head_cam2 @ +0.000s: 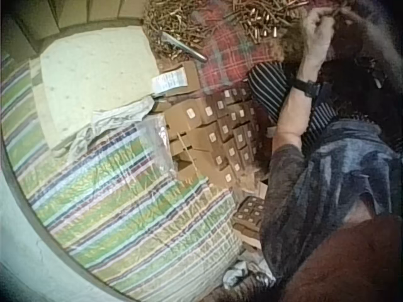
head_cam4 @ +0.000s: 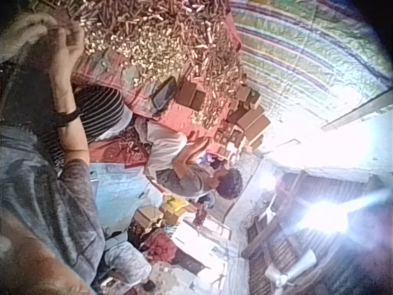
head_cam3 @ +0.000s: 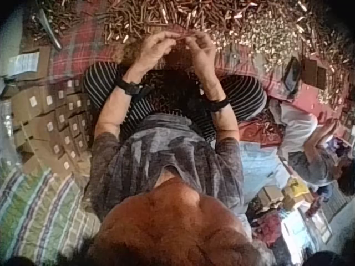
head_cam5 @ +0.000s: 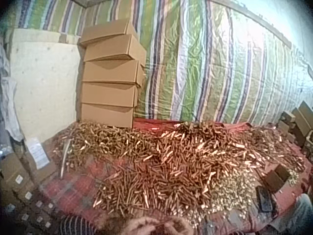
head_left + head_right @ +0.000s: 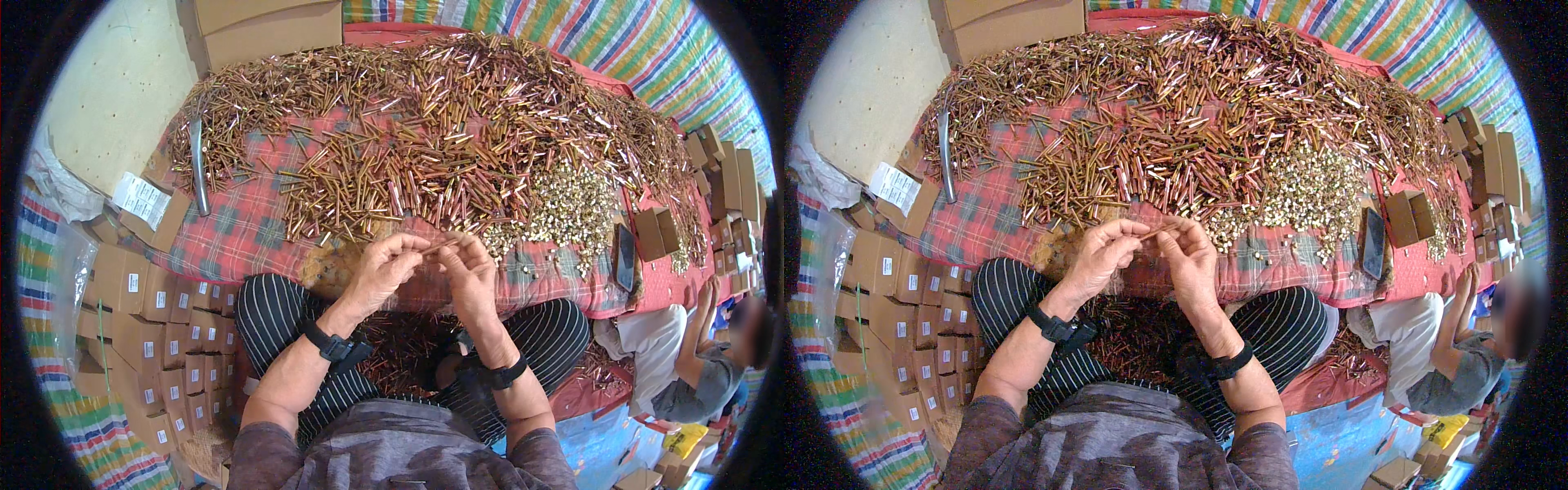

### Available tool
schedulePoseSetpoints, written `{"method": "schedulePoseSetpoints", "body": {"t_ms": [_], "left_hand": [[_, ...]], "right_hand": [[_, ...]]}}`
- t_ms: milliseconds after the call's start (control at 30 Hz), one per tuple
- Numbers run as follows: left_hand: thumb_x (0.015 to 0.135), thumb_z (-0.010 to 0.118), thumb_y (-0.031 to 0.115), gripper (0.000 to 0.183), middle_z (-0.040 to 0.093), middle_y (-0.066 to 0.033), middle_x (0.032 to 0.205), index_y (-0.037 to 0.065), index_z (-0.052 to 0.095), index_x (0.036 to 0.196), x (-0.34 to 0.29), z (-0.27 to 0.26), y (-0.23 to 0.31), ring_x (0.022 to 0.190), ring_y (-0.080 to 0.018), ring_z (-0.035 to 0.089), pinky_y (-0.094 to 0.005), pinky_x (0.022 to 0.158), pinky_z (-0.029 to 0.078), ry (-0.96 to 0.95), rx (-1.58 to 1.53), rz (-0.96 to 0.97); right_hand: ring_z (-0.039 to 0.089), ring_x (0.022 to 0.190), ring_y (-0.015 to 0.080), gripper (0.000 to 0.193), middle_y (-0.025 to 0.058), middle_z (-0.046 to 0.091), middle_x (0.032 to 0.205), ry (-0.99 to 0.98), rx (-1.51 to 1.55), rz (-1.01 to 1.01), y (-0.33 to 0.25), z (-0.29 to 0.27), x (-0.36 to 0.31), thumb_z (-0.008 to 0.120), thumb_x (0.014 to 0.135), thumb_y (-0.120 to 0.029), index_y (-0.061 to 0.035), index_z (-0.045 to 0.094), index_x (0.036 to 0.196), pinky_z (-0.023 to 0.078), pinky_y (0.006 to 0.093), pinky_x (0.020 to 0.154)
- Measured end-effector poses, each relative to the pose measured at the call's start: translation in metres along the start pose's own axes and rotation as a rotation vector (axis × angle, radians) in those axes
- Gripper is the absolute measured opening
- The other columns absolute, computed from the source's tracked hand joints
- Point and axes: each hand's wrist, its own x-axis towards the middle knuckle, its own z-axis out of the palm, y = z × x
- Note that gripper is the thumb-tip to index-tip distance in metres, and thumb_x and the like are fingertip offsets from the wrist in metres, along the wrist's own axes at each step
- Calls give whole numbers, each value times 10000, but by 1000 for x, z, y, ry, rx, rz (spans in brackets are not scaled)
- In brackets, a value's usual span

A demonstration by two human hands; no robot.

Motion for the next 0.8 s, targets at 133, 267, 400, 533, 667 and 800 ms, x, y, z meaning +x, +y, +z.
{"method": "schedulePoseSetpoints", "body": {"t_ms": [133, 267, 400, 533, 667, 800], "left_hand": [[889, 585, 128, 165, 517, 37, 750, 7, 602, 1000, 1, 2, -1, 537, -1, 358, -150, 464, 278, 21, -212, -126], [881, 569, 79, 125, 514, 20, 726, -5, 609, 965, 5, -11, -2, 519, -12, 364, -151, 462, 287, 88, -328, -147], [871, 571, 66, 122, 525, 12, 726, -10, 608, 958, 6, -11, -4, 520, -12, 374, -151, 464, 297, 95, -356, -143], [858, 578, 56, 117, 544, -3, 732, -8, 608, 951, 5, -9, -3, 524, -12, 392, -148, 465, 302, 93, -321, -142], [848, 586, 48, 108, 546, -9, 727, -7, 605, 939, 5, -11, -6, 519, -13, 398, -146, 461, 307, 98, -284, -126], [836, 587, 36, 75, 545, -18, 719, -4, 598, 899, 3, -9, -1, 511, -19, 398, -149, 454, 308, 96, -322, -142]], "right_hand": [[633, 821, 240, 205, 149, 644, 897, -122, -594, -352, -8, 0, -3, 602, 860, -85, 9, 625, 1042, 491, 320, 747], [595, 744, 353, 102, 169, 587, 821, -100, -1031, -320, -30, -18, 3, 630, 786, -73, -24, 625, 875, 481, 409, 653], [582, 790, 335, 113, 148, 543, 802, -160, -1292, -379, -10, -30, -2, 595, 742, -32, -33, 620, 851, 477, 428, 661], [581, 779, 334, 60, 143, 534, 781, -91, -1439, -442, -4, -23, 4, 589, 735, -23, -19, 591, 795, 476, 426, 650], [588, 746, 310, 22, 138, 564, 791, -22, -1357, -503, -1, -18, 7, 592, 763, -26, -14, 574, 770, 478, 402, 630], [578, 738, 136, 48, 57, 598, 806, -59, -615, -70, -17, -8, 1, 606, 837, -44, -17, 632, 868, 471, 272, 647]]}}
